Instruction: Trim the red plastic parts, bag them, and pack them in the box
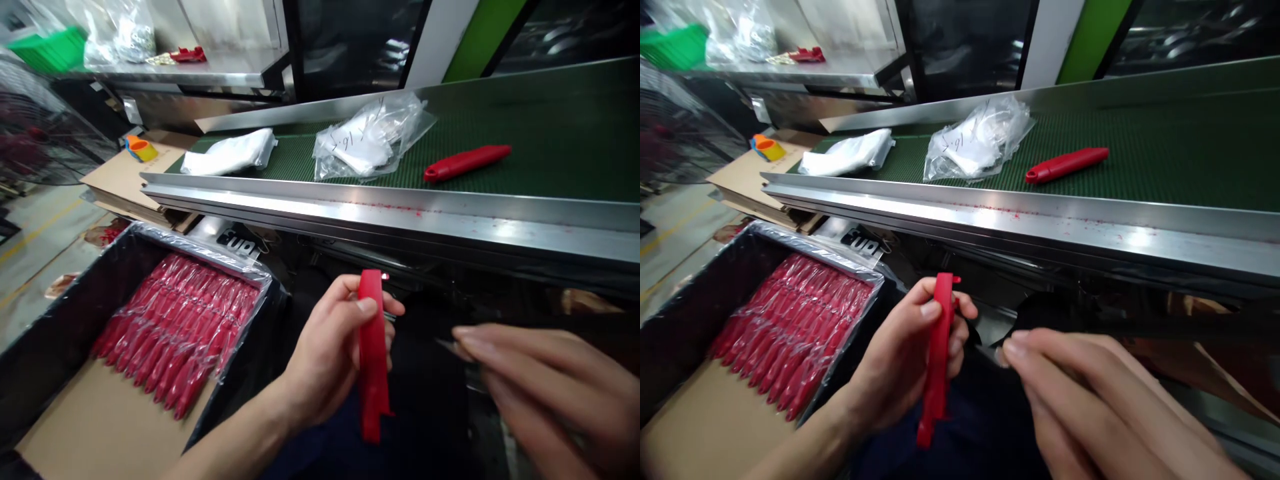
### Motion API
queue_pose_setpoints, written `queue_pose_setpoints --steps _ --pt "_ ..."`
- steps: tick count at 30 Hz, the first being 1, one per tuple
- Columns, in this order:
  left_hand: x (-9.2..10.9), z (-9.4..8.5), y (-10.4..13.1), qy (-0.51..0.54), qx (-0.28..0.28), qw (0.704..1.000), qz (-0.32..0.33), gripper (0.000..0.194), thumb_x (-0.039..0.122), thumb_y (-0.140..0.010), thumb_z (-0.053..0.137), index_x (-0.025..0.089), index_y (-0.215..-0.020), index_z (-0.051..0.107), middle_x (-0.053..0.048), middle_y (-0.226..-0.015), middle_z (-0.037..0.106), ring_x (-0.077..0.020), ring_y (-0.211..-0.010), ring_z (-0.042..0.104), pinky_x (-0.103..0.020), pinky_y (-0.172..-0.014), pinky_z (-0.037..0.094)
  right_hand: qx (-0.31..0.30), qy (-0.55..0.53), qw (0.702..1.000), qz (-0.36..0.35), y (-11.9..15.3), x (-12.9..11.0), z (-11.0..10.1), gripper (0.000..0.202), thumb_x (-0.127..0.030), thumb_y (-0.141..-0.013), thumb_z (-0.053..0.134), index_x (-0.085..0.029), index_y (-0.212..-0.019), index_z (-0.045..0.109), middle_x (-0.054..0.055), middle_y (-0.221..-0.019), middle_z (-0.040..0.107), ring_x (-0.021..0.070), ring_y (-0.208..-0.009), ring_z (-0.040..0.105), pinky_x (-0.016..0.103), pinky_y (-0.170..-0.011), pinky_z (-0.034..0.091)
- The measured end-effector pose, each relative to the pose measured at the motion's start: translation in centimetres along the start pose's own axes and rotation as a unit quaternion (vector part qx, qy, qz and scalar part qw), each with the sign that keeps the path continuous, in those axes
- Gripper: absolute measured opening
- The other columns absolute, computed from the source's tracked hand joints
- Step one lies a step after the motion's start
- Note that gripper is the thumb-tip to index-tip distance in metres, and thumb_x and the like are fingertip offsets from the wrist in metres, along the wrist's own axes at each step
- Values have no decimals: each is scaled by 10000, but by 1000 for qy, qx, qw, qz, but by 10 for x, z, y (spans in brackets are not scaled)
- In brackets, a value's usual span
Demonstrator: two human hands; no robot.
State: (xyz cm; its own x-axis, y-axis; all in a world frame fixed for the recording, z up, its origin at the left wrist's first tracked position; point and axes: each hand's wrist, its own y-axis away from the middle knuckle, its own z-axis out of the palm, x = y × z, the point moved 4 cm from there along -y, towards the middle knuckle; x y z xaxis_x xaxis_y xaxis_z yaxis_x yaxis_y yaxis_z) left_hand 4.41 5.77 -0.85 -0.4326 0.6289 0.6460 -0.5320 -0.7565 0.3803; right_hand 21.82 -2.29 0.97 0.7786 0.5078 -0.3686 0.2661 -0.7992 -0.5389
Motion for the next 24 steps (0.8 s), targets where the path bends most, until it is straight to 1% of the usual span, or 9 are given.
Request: queue_pose_setpoints --steps 3,5,7,10,14,17,21,24 --pt "-3 -1 9 -103 -13 995 -10 317 333 -797 744 175 -988 547 34 -677 520 -58 -539 463 -170 -503 371 35 25 999 -6 -18 2 -3 498 -118 -879 601 -278 -1351 579 56 -1195 652 204 -1058 641 334 -843 537" --pt "-4 -3 14 -145 -15 989 -9 348 348 -780 778 178 -978 548 37 -676 503 -48 -539 445 -173 -501 325 36 31 999 1 -29 -5 -3 474 -83 -873 580 -244 -1318 600 71 -1175 651 214 -1064 631 355 -847 529" --pt "-5 -3 17 -151 -19 988 -8 337 368 -795 768 180 -966 547 35 -685 493 -41 -540 422 -177 -497 297 29 27 999 11 -36 -13 -1 434 -66 -880 558 -232 -1277 615 74 -1152 657 214 -1058 626 363 -843 520" --pt "-5 -2 20 -146 -28 989 -9 328 371 -809 757 184 -978 547 35 -695 491 -38 -540 417 -180 -502 309 25 37 999 14 -38 -19 1 382 -63 -895 541 -213 -1236 626 78 -1118 667 206 -1031 624 360 -825 505" --pt "-6 -1 20 -142 -32 989 -17 322 378 -815 749 184 -978 549 36 -687 491 -40 -534 425 -178 -501 325 20 56 998 9 -37 -16 3 357 -98 -924 506 -208 -1245 617 81 -1112 668 205 -1000 623 367 -796 501" --pt "-7 -1 19 -145 -30 989 -21 320 385 -817 744 181 -973 553 37 -681 487 -43 -538 431 -176 -507 338 18 51 999 1 -37 -16 3 352 -80 -909 519 -199 -1221 630 78 -1095 670 196 -983 629 349 -775 500" --pt "-8 -2 19 -139 -26 990 -24 335 397 -816 742 178 -989 556 32 -688 498 -47 -546 442 -173 -513 361 8 55 998 -4 -36 -17 5 336 -63 -911 514 -160 -1205 645 95 -1107 663 199 -1009 615 350 -804 490" --pt "-7 -1 21 -138 -33 989 -25 341 397 -815 744 172 -988 555 34 -683 496 -43 -536 435 -166 -502 356 -2 66 998 1 -33 -12 8 344 -91 -928 507 -175 -1233 640 87 -1115 665 205 -1015 608 360 -809 487"
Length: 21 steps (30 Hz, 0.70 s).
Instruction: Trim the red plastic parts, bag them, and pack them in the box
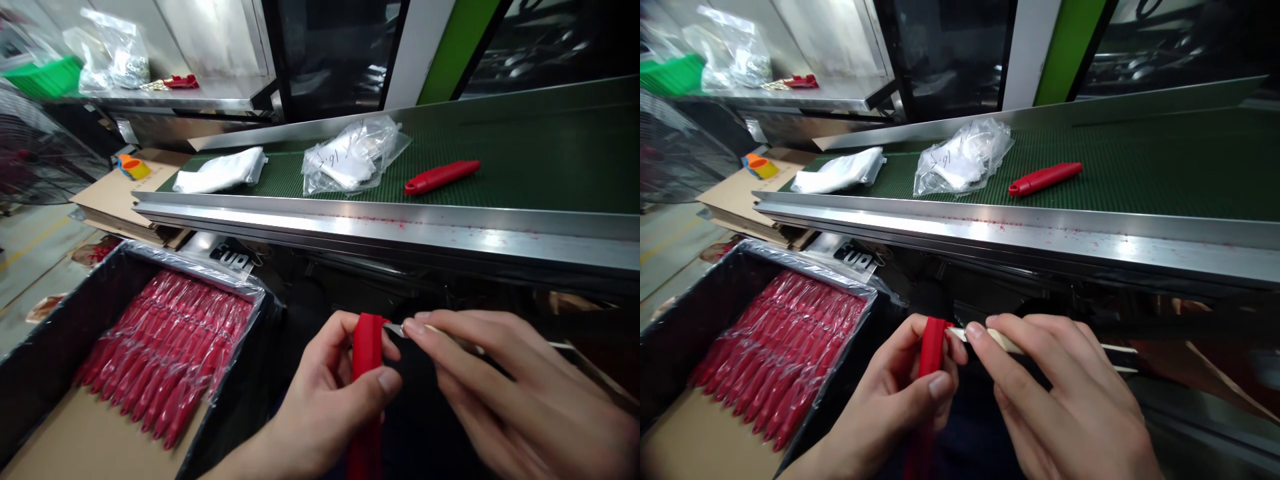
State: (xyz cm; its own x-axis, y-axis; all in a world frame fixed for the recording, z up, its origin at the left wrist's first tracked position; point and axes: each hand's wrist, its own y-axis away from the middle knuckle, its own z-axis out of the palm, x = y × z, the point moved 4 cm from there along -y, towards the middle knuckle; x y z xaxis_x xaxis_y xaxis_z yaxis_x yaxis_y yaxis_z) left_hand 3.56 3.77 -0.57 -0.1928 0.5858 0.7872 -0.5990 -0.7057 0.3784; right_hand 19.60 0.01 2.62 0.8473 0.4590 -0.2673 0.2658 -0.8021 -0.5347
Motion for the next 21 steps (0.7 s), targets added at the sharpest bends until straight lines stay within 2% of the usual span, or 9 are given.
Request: queue_pose_setpoints --steps 5,9,14,19,21 --pt "1 4 2 44 -41 998 -7 349 373 -804 757 156 -984 551 30 -661 525 -40 -526 451 -143 -505 372 47 -44 997 41 1 15 -9 385 -76 -892 569 -209 -1249 629 63 -1171 646 205 -1038 623 354 -840 508" --pt "-4 4 -2 111 -48 993 -5 302 350 -826 718 168 -991 543 26 -622 555 -47 -472 459 -142 -470 413 42 -73 996 -9 -2 7 -12 448 11 -849 574 -155 -1263 619 83 -1193 621 188 -1085 601 313 -863 511" --pt "-9 7 -3 186 -94 977 -38 245 337 -864 647 150 -1006 576 5 -628 554 -34 -457 453 -111 -433 409 33 -110 993 4 -3 -5 -5 400 62 -845 534 -110 -1190 639 94 -1160 613 172 -1088 579 303 -889 502" --pt "-5 11 -3 264 -113 958 -6 140 227 -881 616 172 -1004 577 -48 -967 620 -48 -583 547 -117 -450 466 31 -119 992 14 -1 -6 0 389 49 -864 537 -114 -1205 627 89 -1174 606 157 -1108 571 288 -909 496" --pt "-5 13 -3 279 -118 953 -5 136 206 -892 599 172 -1019 567 -55 -1014 617 -50 -608 562 -112 -458 471 34 -118 992 13 0 -6 1 400 52 -862 540 -121 -1213 626 87 -1179 607 160 -1108 572 294 -908 496"
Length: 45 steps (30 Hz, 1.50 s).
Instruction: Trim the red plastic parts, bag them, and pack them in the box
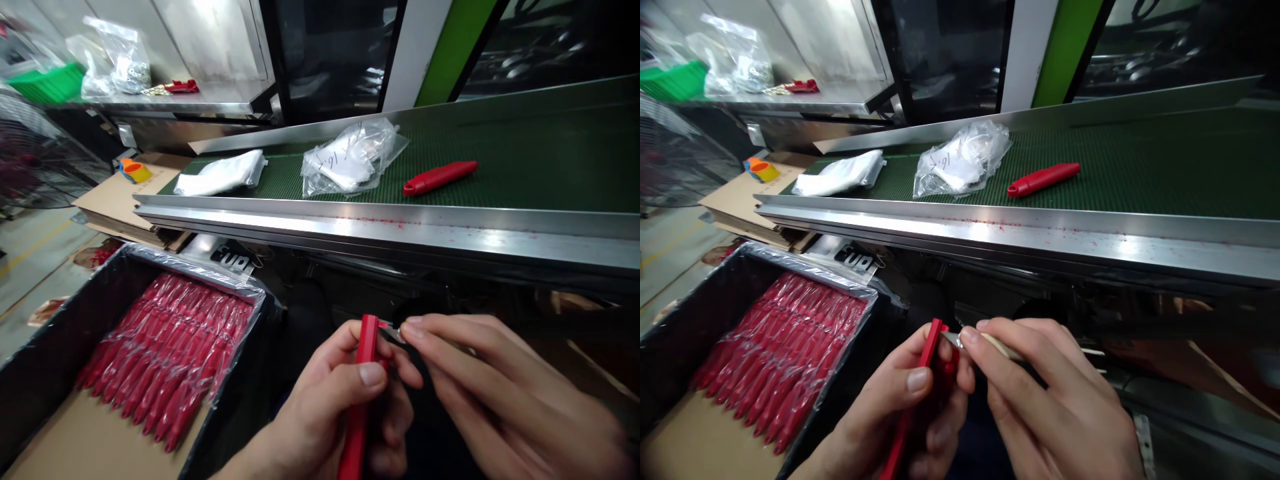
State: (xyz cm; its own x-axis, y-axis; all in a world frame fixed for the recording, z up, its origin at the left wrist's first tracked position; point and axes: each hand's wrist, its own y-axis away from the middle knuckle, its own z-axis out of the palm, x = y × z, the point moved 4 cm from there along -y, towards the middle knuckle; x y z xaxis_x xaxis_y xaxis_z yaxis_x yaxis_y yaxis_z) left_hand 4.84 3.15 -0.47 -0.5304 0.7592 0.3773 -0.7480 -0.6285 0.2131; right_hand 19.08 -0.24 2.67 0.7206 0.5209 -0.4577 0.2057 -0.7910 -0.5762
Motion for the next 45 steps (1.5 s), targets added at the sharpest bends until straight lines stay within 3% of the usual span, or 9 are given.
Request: queue_pose_setpoints --steps 18,24,27,33,35,39,45 --pt "-4 0 2 21 -9 1000 -12 136 203 -898 584 157 -1022 553 -73 -980 624 -54 -606 574 -101 -441 472 19 -7 1000 1 5 1 2 431 52 -847 560 -134 -1229 632 85 -1195 608 180 -1113 578 307 -896 511" --pt "-9 -2 -2 11 -94 995 16 190 250 -868 623 144 -1006 547 -97 -954 659 -45 -536 583 -120 -475 480 37 14 997 67 3 10 -2 363 -1 -883 559 -152 -1199 655 65 -1184 631 146 -1066 612 267 -930 487" --pt "-10 -3 -5 21 -86 996 19 145 274 -907 552 158 -991 534 -96 -971 652 -61 -543 608 -143 -488 495 52 21 998 37 2 10 -8 354 3 -861 582 -166 -1161 661 54 -1153 638 148 -1046 618 267 -902 497" --pt "-10 2 -2 62 -38 997 12 191 299 -945 431 153 -985 548 -108 -937 644 -71 -517 597 -109 -409 430 10 -14 1000 -2 1 3 -4 433 58 -823 571 -171 -1185 635 70 -1147 607 185 -1078 590 312 -865 515" --pt "-10 2 -2 62 -59 996 8 234 318 -945 430 148 -998 583 -103 -925 644 -65 -503 588 -112 -420 432 7 -7 1000 -1 -1 3 -2 420 38 -841 572 -183 -1192 633 68 -1145 607 183 -1070 588 315 -866 515" --pt "-10 4 -5 27 -145 989 -18 334 370 -939 438 116 -983 651 -55 -705 604 -52 -452 521 -118 -456 449 -8 7 1000 -14 -3 3 -1 372 0 -874 548 -177 -1190 630 71 -1127 616 176 -1045 595 301 -841 512" --pt "-11 0 -4 14 -139 990 -29 370 396 -938 418 121 -987 661 -57 -687 601 -53 -446 506 -112 -440 435 -17 20 999 -27 -3 4 -1 337 -18 -899 528 -172 -1187 611 64 -1124 598 167 -1049 573 302 -837 479"
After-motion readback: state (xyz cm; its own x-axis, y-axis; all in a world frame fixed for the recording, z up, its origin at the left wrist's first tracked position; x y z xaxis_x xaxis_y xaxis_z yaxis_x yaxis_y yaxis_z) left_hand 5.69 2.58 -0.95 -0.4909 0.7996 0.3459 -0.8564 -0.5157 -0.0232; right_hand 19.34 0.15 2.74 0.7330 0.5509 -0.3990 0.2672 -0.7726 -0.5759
